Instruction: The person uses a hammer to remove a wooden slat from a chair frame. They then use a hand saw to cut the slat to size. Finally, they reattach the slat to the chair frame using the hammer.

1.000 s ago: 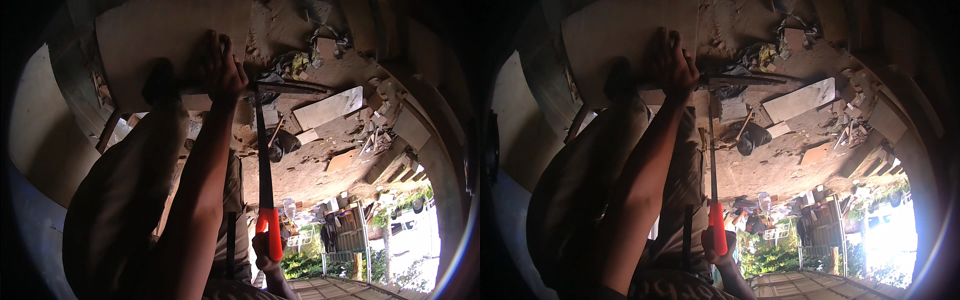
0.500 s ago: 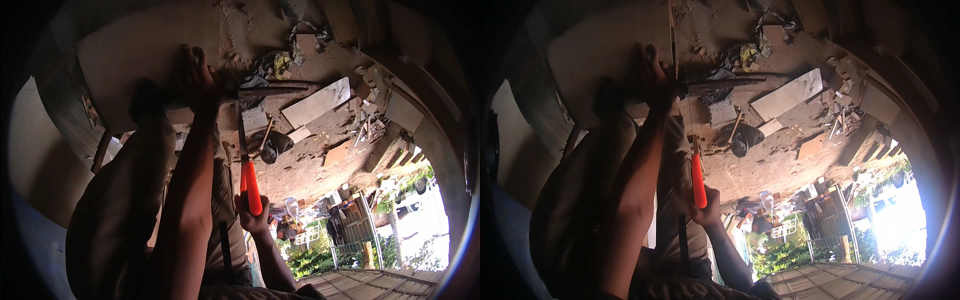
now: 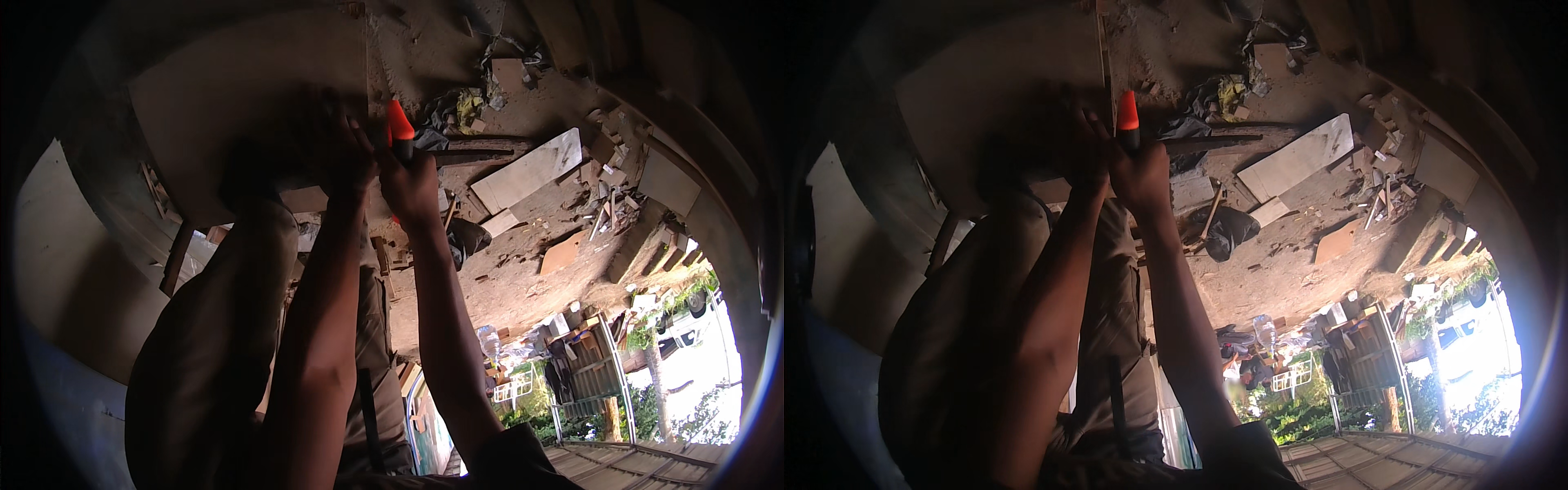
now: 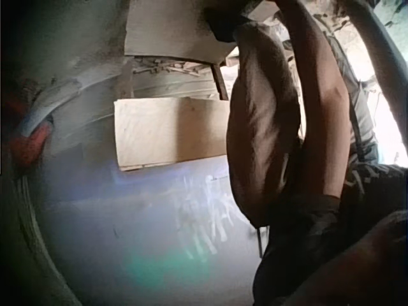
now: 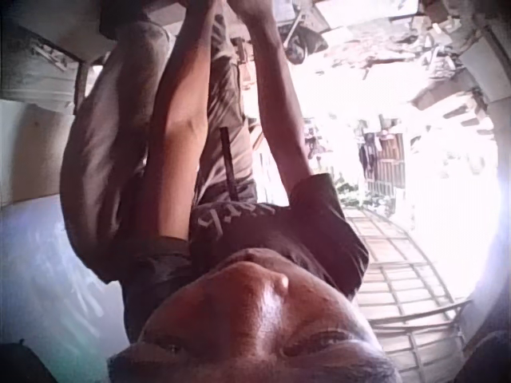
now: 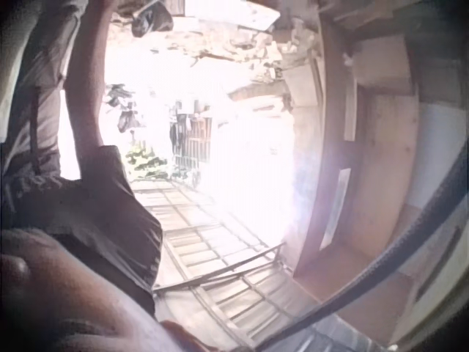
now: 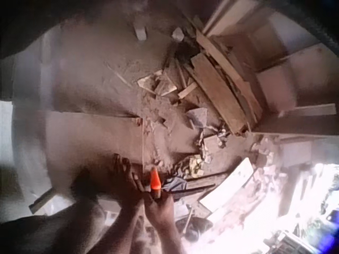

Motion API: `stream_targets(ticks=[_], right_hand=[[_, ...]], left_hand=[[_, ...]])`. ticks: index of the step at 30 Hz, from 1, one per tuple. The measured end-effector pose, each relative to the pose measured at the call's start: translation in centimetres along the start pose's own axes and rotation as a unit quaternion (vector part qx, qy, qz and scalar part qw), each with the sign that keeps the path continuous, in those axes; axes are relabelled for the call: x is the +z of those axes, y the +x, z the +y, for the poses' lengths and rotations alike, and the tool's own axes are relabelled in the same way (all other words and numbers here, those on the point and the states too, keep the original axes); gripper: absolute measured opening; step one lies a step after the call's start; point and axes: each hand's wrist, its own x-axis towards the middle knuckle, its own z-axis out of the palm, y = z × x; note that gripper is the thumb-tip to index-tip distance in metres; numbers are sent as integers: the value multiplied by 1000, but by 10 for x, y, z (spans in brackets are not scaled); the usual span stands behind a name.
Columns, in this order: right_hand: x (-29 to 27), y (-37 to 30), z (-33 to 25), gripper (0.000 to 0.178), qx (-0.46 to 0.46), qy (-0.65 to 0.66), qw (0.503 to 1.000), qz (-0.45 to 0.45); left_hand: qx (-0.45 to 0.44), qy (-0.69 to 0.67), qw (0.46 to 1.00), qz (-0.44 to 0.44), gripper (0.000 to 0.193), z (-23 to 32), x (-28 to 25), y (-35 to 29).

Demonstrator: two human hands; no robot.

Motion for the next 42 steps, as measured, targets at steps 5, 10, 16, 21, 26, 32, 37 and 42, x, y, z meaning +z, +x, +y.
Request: stream_targets(ticks=[5,10,16,21,26,32,37,42], right_hand=[[-48,-172,42,22,65,3,997,-50],[-107,-309,34,17,3,-60,993,-106],[-38,-146,22,32,51,12,999,-3],[-11,-17,-2,28,11,68,997,-31],[-66,-251,50,21,19,-58,996,-69],[-82,-275,17,23,55,10,997,-54],[-12,-39,0,19,48,32,996,-69],[-20,-121,48,23,-16,40,999,-30]], left_hand=[[-48,-6,998,-38,51,-5,-12,-1],[-54,-34,998,-22,50,-1,-11,-4],[-38,-14,999,-27,52,5,-10,4],[-18,-127,992,-5,55,3,4,8],[-49,-7,998,-43,48,4,-15,1],[-60,-7,997,-42,49,-5,-12,0],[-56,-22,998,-34,51,-5,-10,2],[-86,-85,992,-25,50,-8,-8,-3]])
